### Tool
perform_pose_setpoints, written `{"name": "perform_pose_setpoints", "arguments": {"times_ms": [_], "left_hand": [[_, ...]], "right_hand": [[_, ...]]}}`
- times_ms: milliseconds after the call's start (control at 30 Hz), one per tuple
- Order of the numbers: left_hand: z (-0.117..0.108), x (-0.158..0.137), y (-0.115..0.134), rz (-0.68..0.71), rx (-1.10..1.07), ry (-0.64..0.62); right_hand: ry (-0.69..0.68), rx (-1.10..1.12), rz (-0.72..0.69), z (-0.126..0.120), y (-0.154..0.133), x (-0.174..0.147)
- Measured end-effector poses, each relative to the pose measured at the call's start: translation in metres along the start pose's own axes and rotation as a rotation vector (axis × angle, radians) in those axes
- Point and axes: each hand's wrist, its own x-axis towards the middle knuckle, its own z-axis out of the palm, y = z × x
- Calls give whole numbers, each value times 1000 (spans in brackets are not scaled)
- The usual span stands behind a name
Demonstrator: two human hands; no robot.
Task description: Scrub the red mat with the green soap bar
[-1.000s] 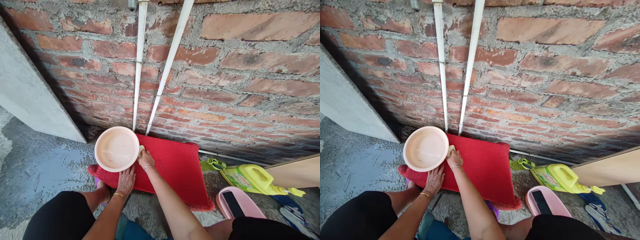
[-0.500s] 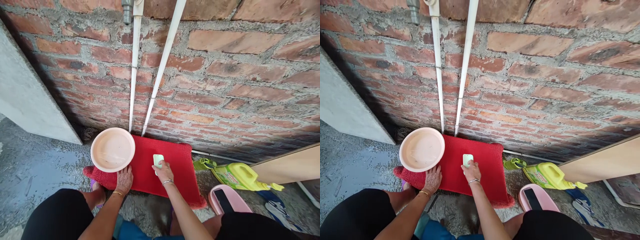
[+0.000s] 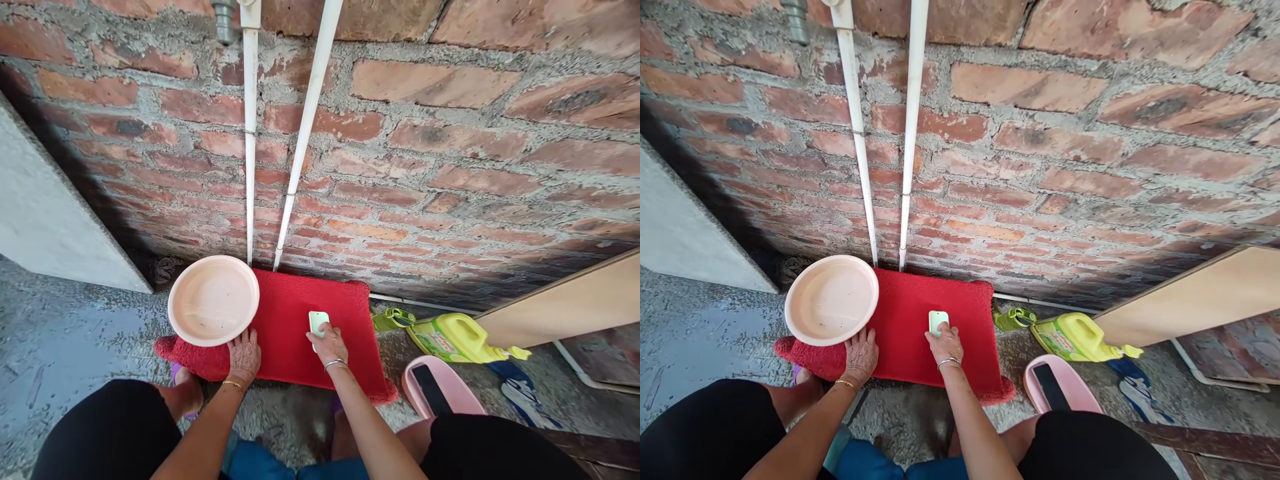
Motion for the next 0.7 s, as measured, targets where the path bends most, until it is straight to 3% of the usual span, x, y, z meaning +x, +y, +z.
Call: {"name": "perform_pose_setpoints", "arguments": {"times_ms": [100, 267, 333, 400, 500, 600, 667, 700], "left_hand": [[4, 0, 5, 75, 13, 8], [5, 2, 11, 90, 40, 5], [4, 3, 13, 86, 55, -15], [1, 5, 15, 86, 75, -31], [-1, 6, 17, 102, 99, -40], [-1, 4, 19, 122, 125, -39], [1, 3, 19, 129, 155, -30], [2, 1, 19, 129, 172, -25]], "right_hand": [[42, 42, 2, -2, 6, -6], [3, 5, -96, 10, -17, -22], [-55, -61, -112, -3, -21, -25], [-70, -96, -151, -37, -12, -24], [45, -22, -247, -124, 40, -19], [316, 132, -254, -213, 129, -13], [518, 246, -169, -244, 198, -9], [582, 272, -79, -245, 230, -6]]}}
